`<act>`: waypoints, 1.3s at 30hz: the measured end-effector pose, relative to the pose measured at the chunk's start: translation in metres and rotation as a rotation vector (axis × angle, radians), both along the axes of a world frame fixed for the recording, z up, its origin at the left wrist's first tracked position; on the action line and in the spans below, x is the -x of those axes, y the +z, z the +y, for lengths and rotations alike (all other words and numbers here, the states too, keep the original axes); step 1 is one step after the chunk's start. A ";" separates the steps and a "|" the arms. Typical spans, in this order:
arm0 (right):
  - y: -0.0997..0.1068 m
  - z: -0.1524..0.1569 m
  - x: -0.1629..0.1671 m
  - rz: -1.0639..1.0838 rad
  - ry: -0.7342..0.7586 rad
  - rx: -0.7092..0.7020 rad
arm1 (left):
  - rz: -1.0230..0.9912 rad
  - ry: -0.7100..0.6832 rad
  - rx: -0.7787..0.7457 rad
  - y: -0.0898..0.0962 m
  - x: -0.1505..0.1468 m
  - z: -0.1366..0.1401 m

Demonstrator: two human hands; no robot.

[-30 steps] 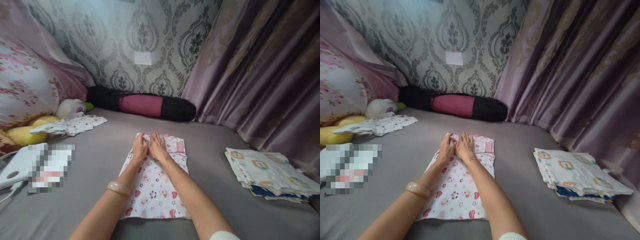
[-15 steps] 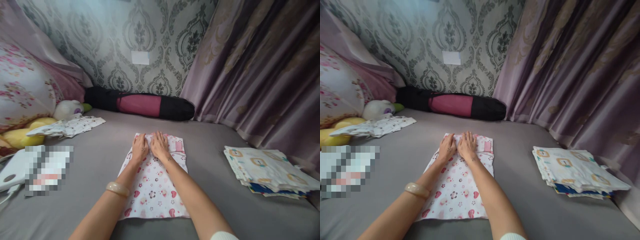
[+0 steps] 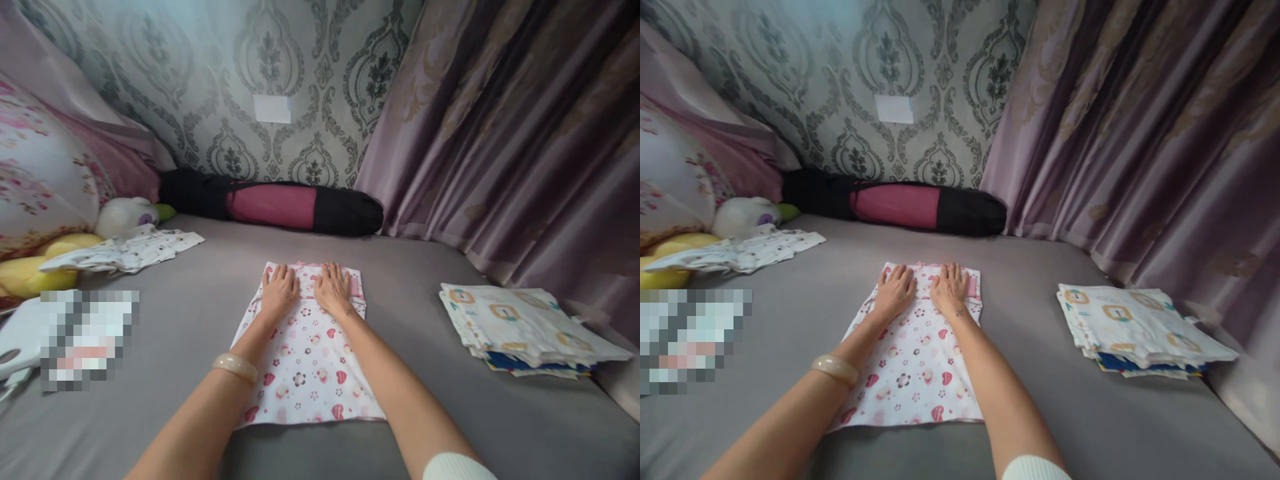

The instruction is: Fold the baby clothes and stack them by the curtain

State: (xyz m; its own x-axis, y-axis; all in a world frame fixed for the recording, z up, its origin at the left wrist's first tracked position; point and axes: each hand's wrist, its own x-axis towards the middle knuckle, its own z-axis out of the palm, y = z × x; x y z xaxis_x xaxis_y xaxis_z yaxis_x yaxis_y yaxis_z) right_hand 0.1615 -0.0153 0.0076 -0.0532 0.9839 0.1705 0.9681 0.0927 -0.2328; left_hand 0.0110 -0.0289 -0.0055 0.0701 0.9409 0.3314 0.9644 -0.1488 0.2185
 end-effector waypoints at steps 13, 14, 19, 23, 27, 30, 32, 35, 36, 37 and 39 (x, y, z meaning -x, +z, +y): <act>0.037 -0.044 -0.118 0.405 0.101 0.106 | -0.082 -0.255 0.163 0.012 0.079 -0.034; 0.036 -0.055 -0.125 0.415 0.112 0.134 | -0.092 -0.250 0.160 0.012 0.088 -0.042; 0.027 -0.101 -0.143 0.539 0.189 0.261 | -0.181 -0.134 0.180 0.023 0.114 -0.088; 0.031 -0.132 -0.144 0.530 0.203 0.323 | -0.257 -0.115 0.224 0.041 0.119 -0.122; 0.042 -0.161 -0.138 0.484 0.250 0.329 | -0.283 -0.278 0.349 0.059 0.116 -0.151; 0.049 -0.180 -0.131 0.469 0.305 0.323 | -0.297 -0.397 0.436 0.068 0.107 -0.169; 0.053 -0.191 -0.127 0.429 0.346 0.305 | -0.311 -0.470 0.448 0.071 0.099 -0.179; 0.058 -0.204 -0.121 0.352 0.418 0.275 | -0.307 -0.553 0.438 0.073 0.087 -0.189; 0.059 -0.207 -0.120 0.326 0.450 0.257 | -0.291 -0.572 0.431 0.072 0.083 -0.192; 0.060 -0.210 -0.118 0.302 0.482 0.237 | -0.269 -0.587 0.422 0.072 0.080 -0.194; 0.060 -0.214 -0.117 0.261 0.534 0.205 | -0.216 -0.617 0.401 0.070 0.075 -0.197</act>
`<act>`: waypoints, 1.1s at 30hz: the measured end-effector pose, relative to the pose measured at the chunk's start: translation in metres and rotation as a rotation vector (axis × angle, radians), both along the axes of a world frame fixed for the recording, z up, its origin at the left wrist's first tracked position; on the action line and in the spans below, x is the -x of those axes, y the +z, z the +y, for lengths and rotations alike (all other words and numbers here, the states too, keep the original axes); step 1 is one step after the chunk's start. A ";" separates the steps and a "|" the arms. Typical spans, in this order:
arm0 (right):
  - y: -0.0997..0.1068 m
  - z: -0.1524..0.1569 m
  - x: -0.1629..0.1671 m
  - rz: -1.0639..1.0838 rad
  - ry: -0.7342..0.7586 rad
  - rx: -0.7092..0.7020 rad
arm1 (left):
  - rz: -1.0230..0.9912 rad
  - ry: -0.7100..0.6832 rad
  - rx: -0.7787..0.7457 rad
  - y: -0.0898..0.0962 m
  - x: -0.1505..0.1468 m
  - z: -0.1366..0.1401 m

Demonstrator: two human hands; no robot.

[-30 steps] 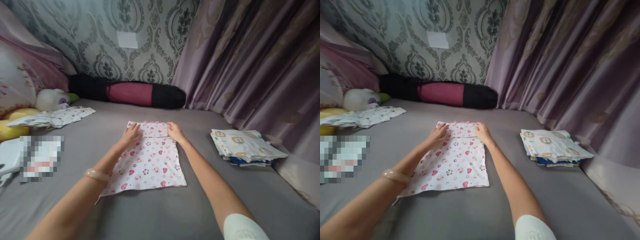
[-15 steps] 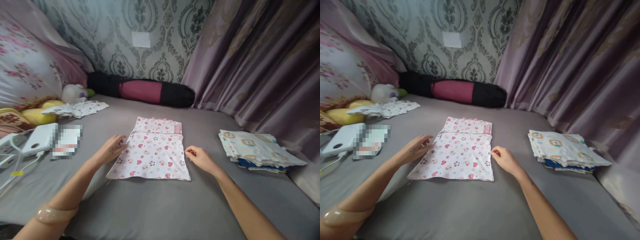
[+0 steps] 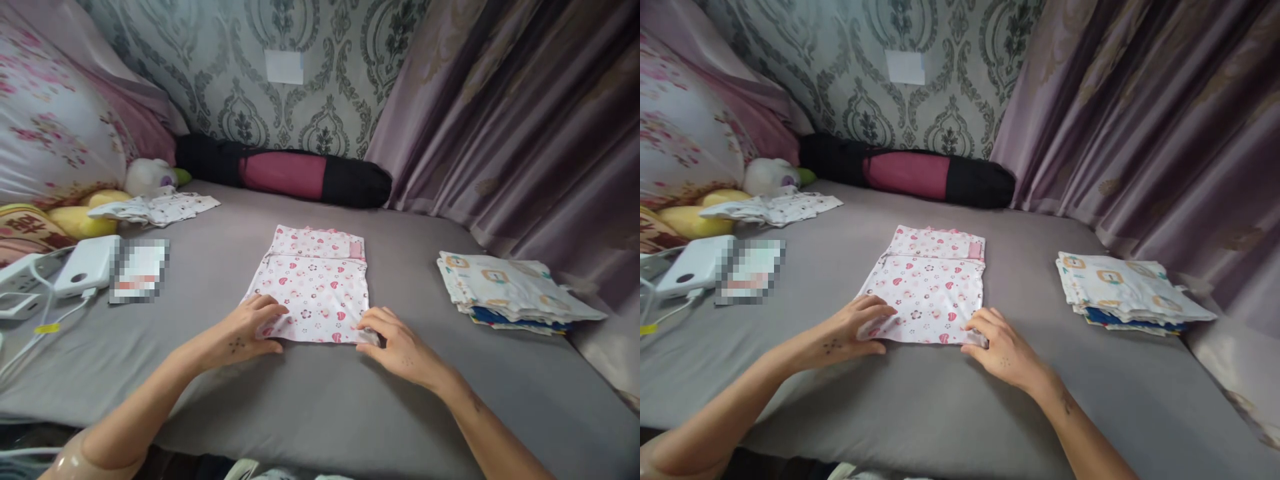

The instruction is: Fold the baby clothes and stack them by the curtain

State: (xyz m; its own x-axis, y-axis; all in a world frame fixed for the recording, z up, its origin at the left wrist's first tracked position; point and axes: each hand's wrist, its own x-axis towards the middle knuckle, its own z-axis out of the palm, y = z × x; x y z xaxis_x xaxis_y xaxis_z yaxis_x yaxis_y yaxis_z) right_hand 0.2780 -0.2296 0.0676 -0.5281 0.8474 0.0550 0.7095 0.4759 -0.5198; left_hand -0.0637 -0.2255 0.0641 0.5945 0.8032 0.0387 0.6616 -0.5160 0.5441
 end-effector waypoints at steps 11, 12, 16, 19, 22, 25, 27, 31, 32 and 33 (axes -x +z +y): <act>-0.011 -0.003 -0.003 -0.054 0.092 -0.084 | 0.022 -0.103 -0.149 -0.014 -0.010 0.002; -0.011 -0.003 -0.003 -0.064 0.103 -0.107 | 0.021 -0.093 -0.154 -0.014 -0.010 0.002; -0.013 -0.005 0.001 -0.112 0.107 -0.216 | 0.022 -0.015 -0.176 -0.016 -0.012 0.004; -0.013 -0.007 0.003 -0.160 0.084 -0.253 | 0.033 0.038 -0.208 -0.020 -0.013 0.005; -0.012 -0.009 0.003 -0.205 0.092 -0.239 | 0.060 0.039 -0.205 -0.022 -0.010 0.004; -0.011 -0.010 0.000 -0.179 0.085 -0.202 | 0.089 0.037 -0.196 -0.022 0.000 0.003; -0.012 -0.007 -0.003 -0.126 0.055 -0.182 | 0.098 0.057 -0.193 -0.020 0.009 0.003; -0.012 0.002 -0.005 -0.033 -0.108 -0.148 | 0.067 0.148 -0.180 -0.012 0.030 0.009; -0.012 0.005 -0.004 -0.020 -0.164 -0.139 | 0.054 0.185 -0.166 -0.008 0.034 0.012; -0.011 0.009 -0.004 -0.009 -0.218 -0.134 | 0.041 0.233 -0.146 -0.005 0.037 0.016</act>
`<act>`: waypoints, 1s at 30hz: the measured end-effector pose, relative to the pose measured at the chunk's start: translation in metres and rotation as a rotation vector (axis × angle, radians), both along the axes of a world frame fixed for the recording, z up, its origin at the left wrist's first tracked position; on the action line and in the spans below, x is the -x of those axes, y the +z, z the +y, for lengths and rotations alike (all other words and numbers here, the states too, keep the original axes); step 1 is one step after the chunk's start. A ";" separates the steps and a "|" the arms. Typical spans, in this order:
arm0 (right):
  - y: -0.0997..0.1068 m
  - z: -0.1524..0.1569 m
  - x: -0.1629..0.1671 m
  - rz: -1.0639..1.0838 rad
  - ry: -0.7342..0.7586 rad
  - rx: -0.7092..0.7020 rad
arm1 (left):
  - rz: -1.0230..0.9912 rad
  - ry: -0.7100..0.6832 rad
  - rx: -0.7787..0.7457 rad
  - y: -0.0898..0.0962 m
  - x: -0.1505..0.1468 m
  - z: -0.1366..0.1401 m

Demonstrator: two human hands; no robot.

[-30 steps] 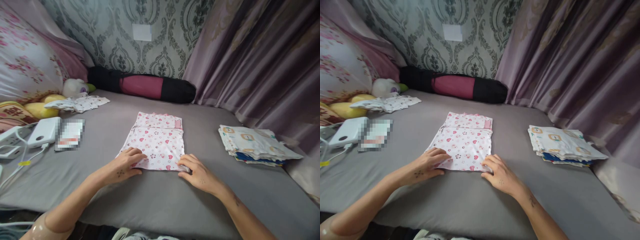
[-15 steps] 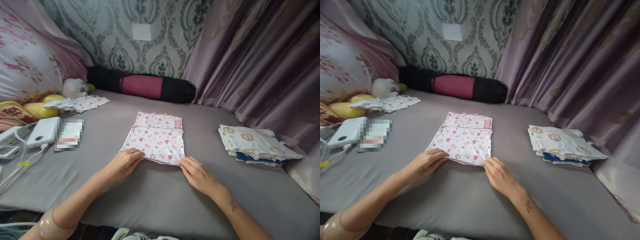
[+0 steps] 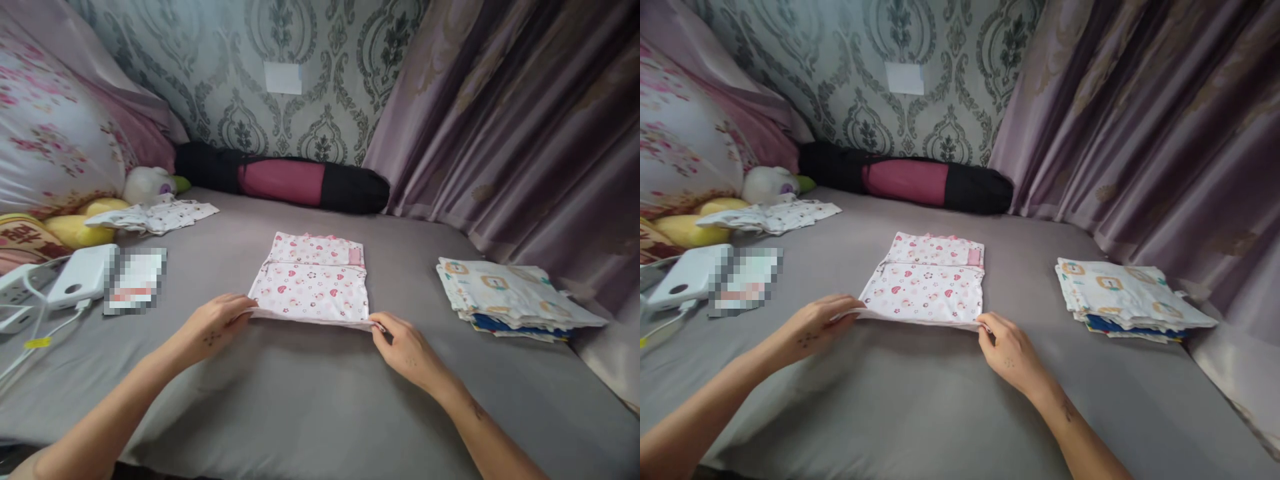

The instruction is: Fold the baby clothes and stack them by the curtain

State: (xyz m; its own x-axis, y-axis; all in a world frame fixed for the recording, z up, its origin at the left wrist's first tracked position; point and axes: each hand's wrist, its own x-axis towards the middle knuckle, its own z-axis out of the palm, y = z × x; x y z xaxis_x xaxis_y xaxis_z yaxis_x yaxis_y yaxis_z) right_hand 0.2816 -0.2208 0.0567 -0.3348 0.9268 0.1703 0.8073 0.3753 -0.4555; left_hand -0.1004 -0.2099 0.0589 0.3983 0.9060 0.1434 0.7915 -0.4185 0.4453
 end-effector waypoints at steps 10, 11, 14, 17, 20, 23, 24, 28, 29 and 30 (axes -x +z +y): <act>-0.006 0.058 0.010 0.246 -0.288 -0.044 | -0.405 0.367 0.131 0.005 0.004 0.060; -0.008 0.066 0.010 0.256 -0.299 -0.047 | -0.430 0.387 0.137 0.004 0.002 0.068; -0.013 0.091 0.014 0.243 -0.340 -0.053 | -0.426 0.458 0.123 0.001 -0.007 0.090; -0.014 0.114 0.021 0.158 -0.427 -0.025 | -0.336 0.519 0.053 -0.003 -0.018 0.113; -0.013 0.133 0.030 0.047 -0.491 0.009 | -0.249 0.556 -0.031 -0.012 -0.026 0.133; -0.009 0.146 0.039 -0.057 -0.531 0.040 | -0.180 0.561 -0.083 -0.021 -0.031 0.149; -0.008 0.149 0.041 -0.086 -0.549 0.053 | -0.158 0.563 -0.094 -0.023 -0.033 0.152; -0.007 0.159 0.049 -0.166 -0.586 0.082 | -0.084 0.576 -0.127 -0.032 -0.038 0.164; -0.008 0.161 0.050 -0.176 -0.584 0.074 | -0.069 0.579 -0.133 -0.033 -0.039 0.166; -0.009 0.163 0.051 -0.183 -0.580 0.060 | -0.056 0.581 -0.139 -0.035 -0.040 0.169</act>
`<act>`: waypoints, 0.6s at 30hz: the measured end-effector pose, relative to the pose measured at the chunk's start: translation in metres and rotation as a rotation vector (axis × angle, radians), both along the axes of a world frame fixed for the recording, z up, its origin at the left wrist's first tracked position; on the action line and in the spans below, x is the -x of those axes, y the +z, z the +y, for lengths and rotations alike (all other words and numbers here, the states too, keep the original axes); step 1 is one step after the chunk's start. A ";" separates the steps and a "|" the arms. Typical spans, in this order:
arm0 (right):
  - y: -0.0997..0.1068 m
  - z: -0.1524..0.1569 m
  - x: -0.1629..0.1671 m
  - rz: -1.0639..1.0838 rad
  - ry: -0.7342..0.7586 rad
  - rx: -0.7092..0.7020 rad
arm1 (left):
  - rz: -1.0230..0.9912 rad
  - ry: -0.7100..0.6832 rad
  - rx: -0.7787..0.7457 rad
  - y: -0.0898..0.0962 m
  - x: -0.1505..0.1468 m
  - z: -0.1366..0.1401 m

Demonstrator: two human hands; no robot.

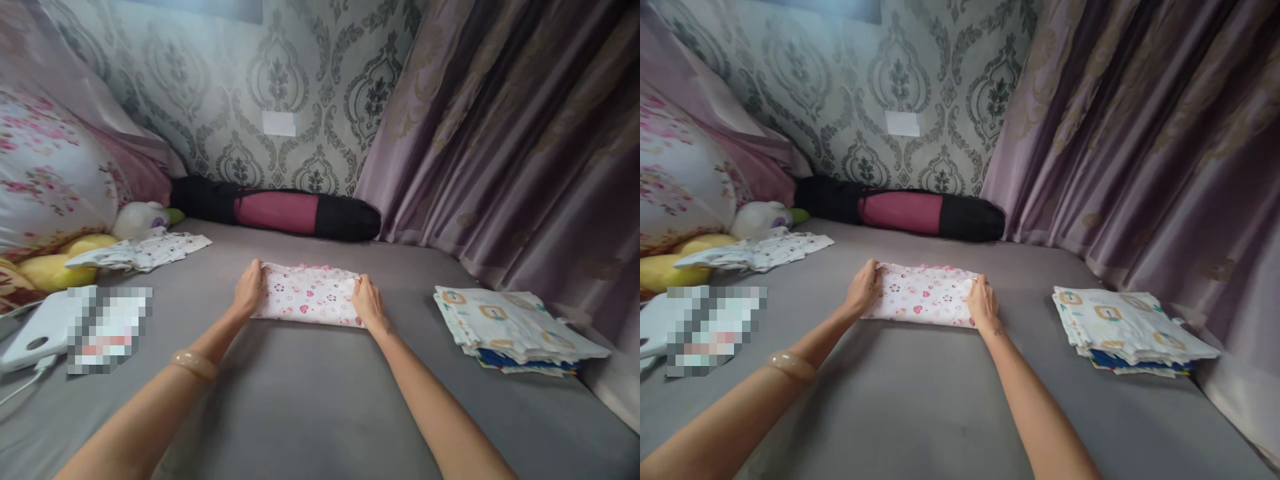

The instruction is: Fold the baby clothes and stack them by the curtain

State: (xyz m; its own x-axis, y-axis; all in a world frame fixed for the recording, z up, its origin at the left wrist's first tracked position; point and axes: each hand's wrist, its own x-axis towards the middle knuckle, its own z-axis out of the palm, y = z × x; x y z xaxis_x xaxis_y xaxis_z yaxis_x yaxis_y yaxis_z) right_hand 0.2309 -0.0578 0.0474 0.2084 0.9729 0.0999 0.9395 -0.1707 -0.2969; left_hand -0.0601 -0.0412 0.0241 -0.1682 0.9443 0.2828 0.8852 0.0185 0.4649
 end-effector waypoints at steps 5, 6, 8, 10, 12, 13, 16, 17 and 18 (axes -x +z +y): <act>-0.008 0.013 0.001 -0.046 0.021 -0.072 | 0.039 0.039 0.003 -0.007 -0.005 0.012; -0.009 0.016 0.001 -0.053 0.022 -0.083 | 0.045 0.047 0.007 -0.008 -0.005 0.014; -0.012 0.023 0.000 -0.065 0.024 -0.102 | 0.056 0.061 0.022 -0.009 -0.006 0.019; -0.015 0.030 0.000 -0.071 0.027 -0.108 | 0.061 0.076 0.043 -0.009 -0.007 0.023; -0.018 0.037 0.000 -0.074 0.026 -0.111 | 0.057 0.088 0.058 -0.010 -0.007 0.027; -0.019 0.039 -0.001 -0.076 0.025 -0.114 | 0.054 0.088 0.063 -0.010 -0.007 0.029; -0.023 0.046 -0.001 -0.082 0.021 -0.121 | 0.049 0.090 0.073 -0.011 -0.008 0.033; -0.023 0.047 -0.001 -0.083 0.021 -0.120 | 0.050 0.092 0.076 -0.011 -0.008 0.034; -0.024 0.048 -0.001 -0.083 0.022 -0.118 | 0.052 0.094 0.080 -0.010 -0.009 0.034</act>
State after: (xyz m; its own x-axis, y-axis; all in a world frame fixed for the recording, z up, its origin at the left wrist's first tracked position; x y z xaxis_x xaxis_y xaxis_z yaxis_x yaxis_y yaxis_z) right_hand 0.2323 -0.0101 0.0233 0.1737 0.9576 0.2296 0.9647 -0.1186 -0.2350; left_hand -0.0513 -0.0068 0.0137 -0.2443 0.9449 0.2177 0.9006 0.1379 0.4123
